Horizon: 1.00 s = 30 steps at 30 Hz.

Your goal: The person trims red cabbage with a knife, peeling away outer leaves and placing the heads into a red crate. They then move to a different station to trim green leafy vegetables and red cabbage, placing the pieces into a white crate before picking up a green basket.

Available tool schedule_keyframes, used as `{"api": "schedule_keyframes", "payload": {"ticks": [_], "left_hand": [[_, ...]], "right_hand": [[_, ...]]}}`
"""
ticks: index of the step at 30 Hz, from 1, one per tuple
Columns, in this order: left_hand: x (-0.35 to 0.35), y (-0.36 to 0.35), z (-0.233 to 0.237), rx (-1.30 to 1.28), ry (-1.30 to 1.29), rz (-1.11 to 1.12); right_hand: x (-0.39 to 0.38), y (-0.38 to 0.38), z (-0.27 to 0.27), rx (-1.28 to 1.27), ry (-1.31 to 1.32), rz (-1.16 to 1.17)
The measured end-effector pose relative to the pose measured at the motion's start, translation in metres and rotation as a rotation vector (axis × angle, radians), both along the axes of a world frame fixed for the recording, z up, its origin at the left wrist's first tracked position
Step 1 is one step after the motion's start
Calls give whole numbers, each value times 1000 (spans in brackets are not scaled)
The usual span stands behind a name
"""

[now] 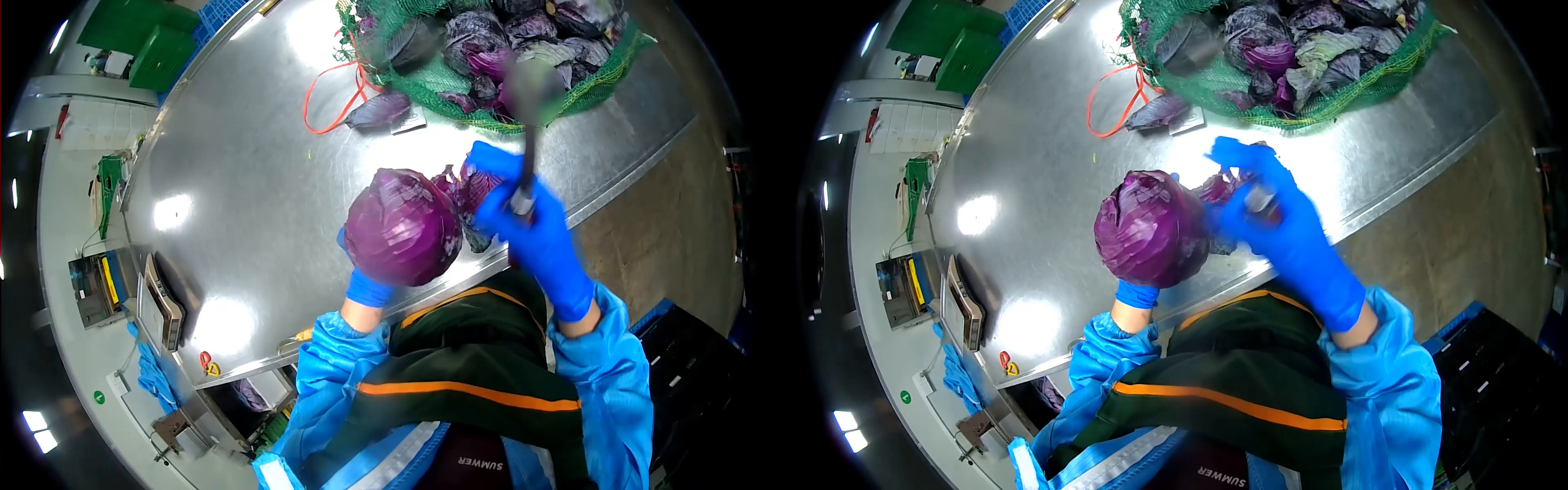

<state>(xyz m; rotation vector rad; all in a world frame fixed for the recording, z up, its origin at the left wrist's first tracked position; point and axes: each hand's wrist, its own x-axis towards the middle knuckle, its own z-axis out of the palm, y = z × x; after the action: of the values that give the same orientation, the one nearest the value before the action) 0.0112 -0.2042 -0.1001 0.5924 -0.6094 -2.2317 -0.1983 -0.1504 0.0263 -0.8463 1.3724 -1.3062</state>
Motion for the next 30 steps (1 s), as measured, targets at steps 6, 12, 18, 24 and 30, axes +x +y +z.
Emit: {"api": "schedule_keyframes", "payload": {"ticks": [6, 12, 18, 24, 30], "left_hand": [[10, -5, -29, 180, 195, 109], [0, -6, 32, -72, 151, 22], [5, 7, -33, -429, -537, 95], [-13, 22, 8, -511, -919, 109], [52, -15, -18, 278, 60, 482]], "right_hand": [[5, 6, -30, -240, 165, -145], [2, 8, -14, -119, 93, 47], [-7, -7, -29, 209, -200, 10], [-46, -18, -90, 178, -208, -509], [-64, 37, -116, 277, -124, -493]]}}
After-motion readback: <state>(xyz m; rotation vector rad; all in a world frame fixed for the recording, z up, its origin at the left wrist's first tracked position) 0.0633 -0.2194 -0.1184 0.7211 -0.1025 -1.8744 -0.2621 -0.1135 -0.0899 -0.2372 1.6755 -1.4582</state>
